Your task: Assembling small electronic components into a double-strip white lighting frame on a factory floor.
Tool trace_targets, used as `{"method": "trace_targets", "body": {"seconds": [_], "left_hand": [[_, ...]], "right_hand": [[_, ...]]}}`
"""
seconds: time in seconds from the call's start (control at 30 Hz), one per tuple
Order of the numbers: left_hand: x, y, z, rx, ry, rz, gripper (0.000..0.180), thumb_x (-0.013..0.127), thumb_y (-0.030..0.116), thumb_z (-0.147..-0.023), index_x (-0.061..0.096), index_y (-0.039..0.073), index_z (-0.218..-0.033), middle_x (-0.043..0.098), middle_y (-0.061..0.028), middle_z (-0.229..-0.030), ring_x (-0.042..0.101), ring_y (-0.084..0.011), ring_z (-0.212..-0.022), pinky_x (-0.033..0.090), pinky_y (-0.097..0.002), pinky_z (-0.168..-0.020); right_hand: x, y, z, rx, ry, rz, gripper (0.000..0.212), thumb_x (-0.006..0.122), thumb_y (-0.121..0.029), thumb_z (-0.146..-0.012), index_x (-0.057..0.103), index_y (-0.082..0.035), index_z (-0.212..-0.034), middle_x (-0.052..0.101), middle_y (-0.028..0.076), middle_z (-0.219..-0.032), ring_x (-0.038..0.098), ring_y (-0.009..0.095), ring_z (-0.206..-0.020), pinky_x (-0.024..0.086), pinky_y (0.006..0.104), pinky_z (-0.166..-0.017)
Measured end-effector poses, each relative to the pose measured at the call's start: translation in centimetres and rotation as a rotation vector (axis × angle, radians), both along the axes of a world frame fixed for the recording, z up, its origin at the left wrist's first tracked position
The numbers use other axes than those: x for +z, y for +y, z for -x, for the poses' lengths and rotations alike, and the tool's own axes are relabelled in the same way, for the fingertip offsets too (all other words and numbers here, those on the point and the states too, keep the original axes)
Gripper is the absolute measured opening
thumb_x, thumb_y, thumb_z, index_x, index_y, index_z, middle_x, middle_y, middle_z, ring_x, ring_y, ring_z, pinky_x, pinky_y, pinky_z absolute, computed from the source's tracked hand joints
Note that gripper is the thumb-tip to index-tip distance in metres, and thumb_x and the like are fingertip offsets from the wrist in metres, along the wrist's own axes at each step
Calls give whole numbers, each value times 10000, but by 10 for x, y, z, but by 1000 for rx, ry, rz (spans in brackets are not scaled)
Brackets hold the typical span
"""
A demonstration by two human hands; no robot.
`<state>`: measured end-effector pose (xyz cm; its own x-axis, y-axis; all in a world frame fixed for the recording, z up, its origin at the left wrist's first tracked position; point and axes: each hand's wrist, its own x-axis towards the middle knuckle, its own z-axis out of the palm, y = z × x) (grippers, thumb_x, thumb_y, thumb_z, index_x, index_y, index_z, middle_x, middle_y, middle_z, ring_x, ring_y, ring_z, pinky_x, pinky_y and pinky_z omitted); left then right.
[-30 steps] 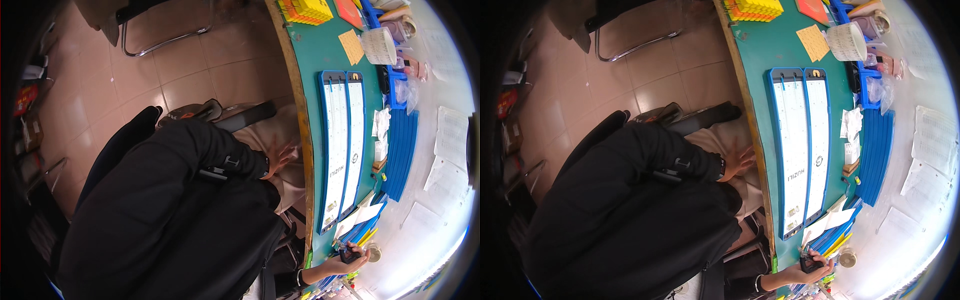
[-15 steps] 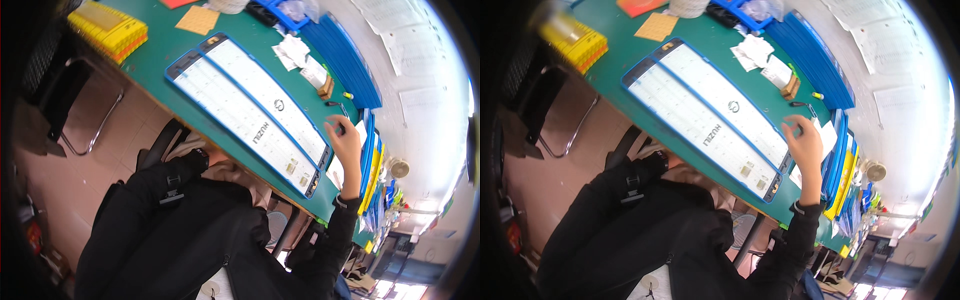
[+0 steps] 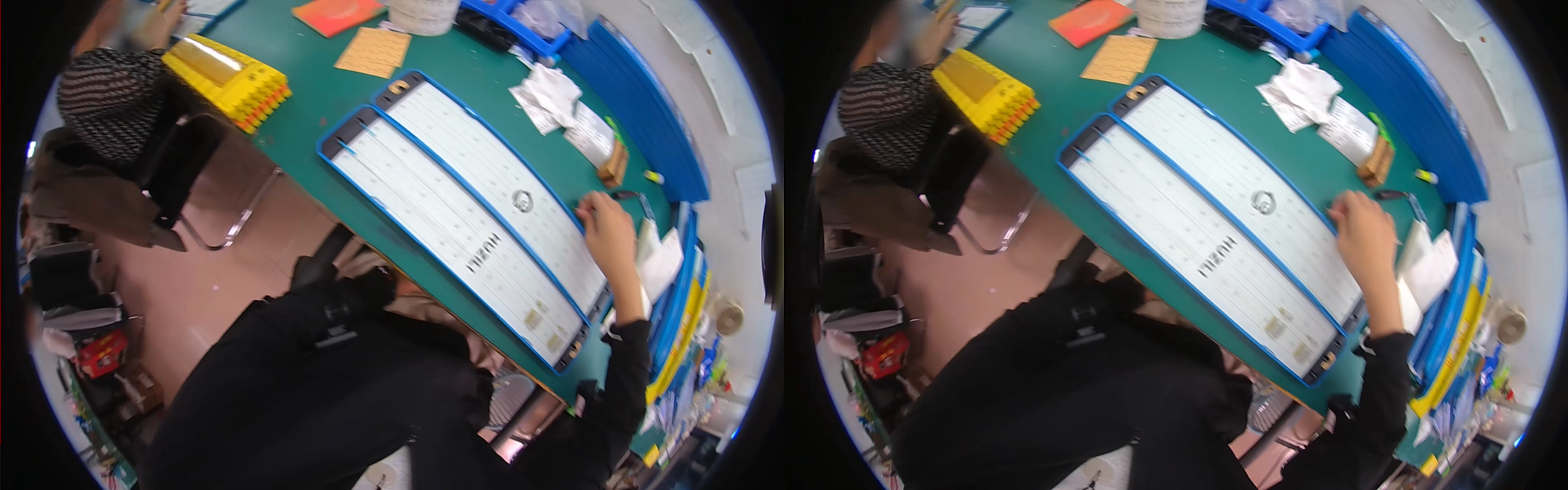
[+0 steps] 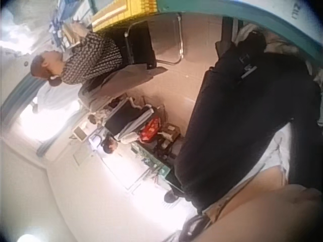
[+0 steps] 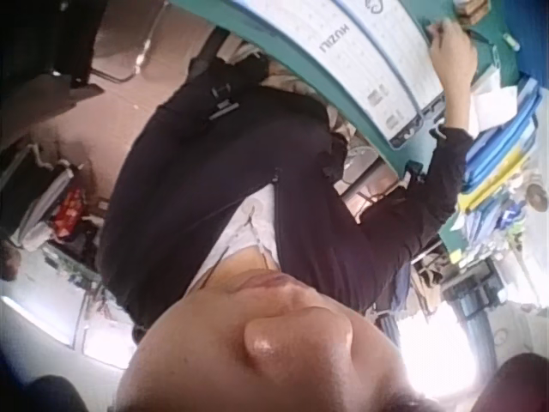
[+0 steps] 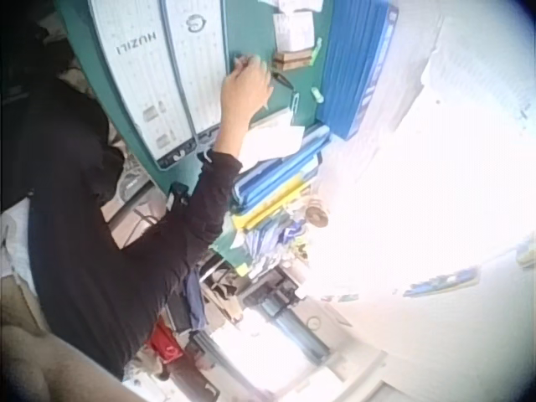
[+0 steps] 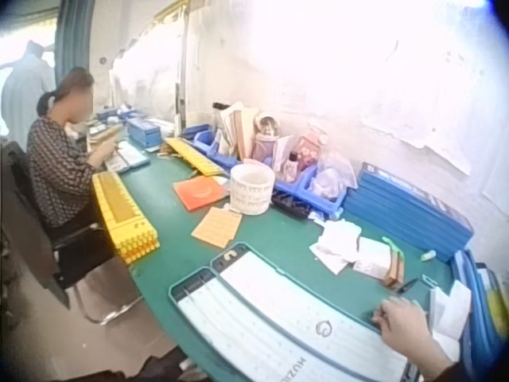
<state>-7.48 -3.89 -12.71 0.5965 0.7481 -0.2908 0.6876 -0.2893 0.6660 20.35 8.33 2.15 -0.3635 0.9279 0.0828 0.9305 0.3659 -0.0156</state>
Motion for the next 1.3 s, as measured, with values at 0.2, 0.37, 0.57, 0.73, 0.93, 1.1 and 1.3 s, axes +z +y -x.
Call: {"method": "trace_targets", "body": {"seconds": [0.2, 0.37, 0.57, 0.73, 0.93, 1.1, 1.3], "left_hand": [[42, -9, 11, -12, 141, 47, 475, 569, 163, -807, 548, 44, -1267, 571, -205, -1250, 502, -375, -1228, 270, -625, -1067], [65, 23, -4, -255, 14, 148, 475, 566, 144, -807, 546, 22, -1266, 573, -212, -1247, 505, -379, -1225, 304, -593, -1072], [87, -18, -1, -505, -170, 288, 475, 562, 121, -807, 544, -5, -1265, 576, -220, -1244, 509, -383, -1221, 345, -553, -1078], [165, 5, -17, -869, -233, 180, 454, 574, 58, -812, 557, -18, -1259, 606, -184, -1204, 624, -274, -1068, 530, -357, -858], [169, 36, -68, -596, -163, -594, 687, 715, 408, -769, 515, 87, -1343, 408, -159, -1450, 402, -389, -1319, 349, -578, -1048], [140, 31, -78, -665, -67, -510, 849, 685, 571, -732, 445, 96, -1393, 284, -167, -1531, 248, -434, -1402, 211, -694, -1057], [136, 30, -78, -656, -48, -477, 884, 709, 565, -710, 419, 127, -1422, 257, -155, -1551, 232, -428, -1413, 184, -714, -1053]], "right_hand": [[54, -62, -12, -190, 540, -69, 20, 485, -14, -943, 480, -19, -924, 457, 66, -802, 449, 165, -739, 379, 247, -708], [67, -123, -19, -410, 630, 95, 37, 497, -29, -949, 493, 0, -926, 464, 27, -807, 450, 129, -748, 388, 241, -691], [36, -138, -9, -207, 368, 133, 109, 632, -13, -770, 555, -40, -844, 551, 90, -797, 535, 304, -789, 423, 385, -702], [29, -148, -13, -169, 260, 155, 98, 643, -44, -767, 563, -68, -818, 545, 62, -793, 529, 273, -804, 417, 360, -700], [26, -151, -12, -115, 202, 117, 114, 656, -44, -747, 564, -87, -800, 543, 36, -789, 533, 253, -804, 419, 354, -698], [24, -154, -12, -117, 187, 78, 146, 681, -30, -727, 570, -86, -805, 554, 40, -809, 539, 262, -803, 430, 339, -703], [30, -180, -24, -327, 1436, -222, 129, 559, -117, -939, 442, -68, -962, 569, 121, -845, 588, 244, -800, 505, 378, -751]]}}
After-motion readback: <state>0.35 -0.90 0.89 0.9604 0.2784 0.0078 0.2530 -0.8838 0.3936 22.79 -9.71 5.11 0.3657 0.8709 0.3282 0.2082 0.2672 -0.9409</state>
